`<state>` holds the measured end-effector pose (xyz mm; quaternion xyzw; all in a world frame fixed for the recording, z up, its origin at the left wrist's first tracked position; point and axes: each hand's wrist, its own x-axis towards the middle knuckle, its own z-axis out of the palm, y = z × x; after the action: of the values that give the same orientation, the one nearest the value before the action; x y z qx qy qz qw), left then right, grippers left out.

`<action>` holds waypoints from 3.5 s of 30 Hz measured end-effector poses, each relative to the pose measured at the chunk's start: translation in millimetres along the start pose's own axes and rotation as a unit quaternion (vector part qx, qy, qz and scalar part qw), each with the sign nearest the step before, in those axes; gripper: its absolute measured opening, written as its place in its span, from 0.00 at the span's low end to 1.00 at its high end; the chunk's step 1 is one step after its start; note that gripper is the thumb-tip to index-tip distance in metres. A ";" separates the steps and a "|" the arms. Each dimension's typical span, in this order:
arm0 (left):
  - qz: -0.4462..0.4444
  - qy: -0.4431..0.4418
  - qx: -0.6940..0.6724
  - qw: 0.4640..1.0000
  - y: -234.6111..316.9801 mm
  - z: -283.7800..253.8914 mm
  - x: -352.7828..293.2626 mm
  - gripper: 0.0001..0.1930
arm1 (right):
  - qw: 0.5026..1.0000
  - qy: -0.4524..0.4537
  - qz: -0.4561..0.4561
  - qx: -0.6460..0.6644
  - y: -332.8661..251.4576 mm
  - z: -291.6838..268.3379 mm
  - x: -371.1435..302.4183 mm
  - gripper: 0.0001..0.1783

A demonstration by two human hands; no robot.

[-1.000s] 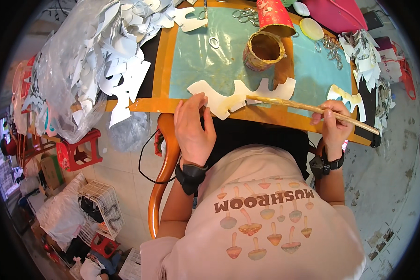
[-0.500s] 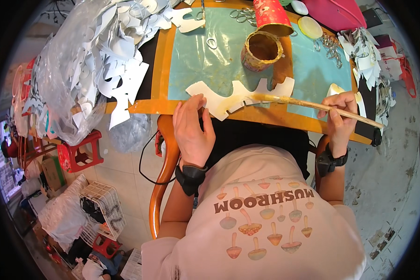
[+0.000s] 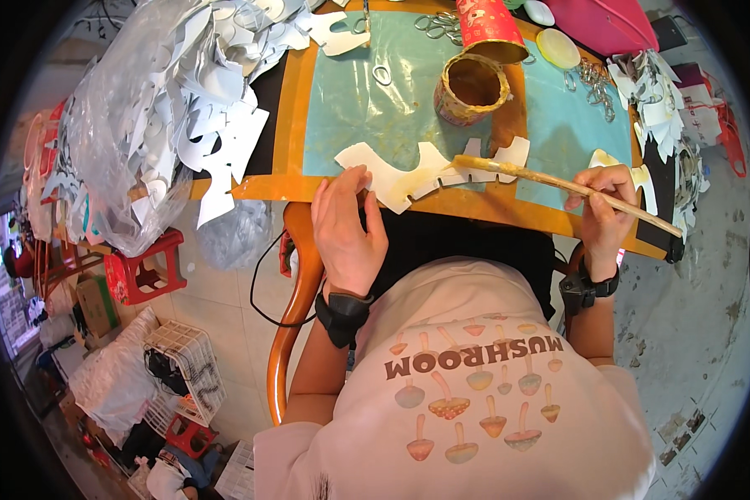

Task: Applying glue to shoe components with a brush at a workbench.

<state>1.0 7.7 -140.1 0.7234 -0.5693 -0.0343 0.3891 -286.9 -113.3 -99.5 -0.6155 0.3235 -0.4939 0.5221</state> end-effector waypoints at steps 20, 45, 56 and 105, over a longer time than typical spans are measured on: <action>0.007 0.005 0.010 1.000 2.3 1.8 0.8 0.16 | 0.997 -0.016 -0.049 -0.050 -23.7 4.6 4.9 0.06; 0.003 0.008 0.022 1.000 3.9 0.4 0.2 0.16 | 0.984 0.043 -0.062 -0.161 -40.7 -12.2 6.0 0.06; 0.016 0.012 0.034 0.999 3.4 1.4 1.5 0.16 | 0.986 0.008 -0.059 -0.153 -34.1 5.9 4.9 0.08; 0.006 0.005 0.024 1.000 3.4 0.5 0.1 0.16 | 0.977 -0.001 -0.079 -0.198 -46.2 0.2 32.2 0.05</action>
<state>-1.9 7.2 -138.3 0.7292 -0.5722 -0.0149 0.3750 -282.4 -131.4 -46.3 -0.7308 0.3650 -0.4593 0.3490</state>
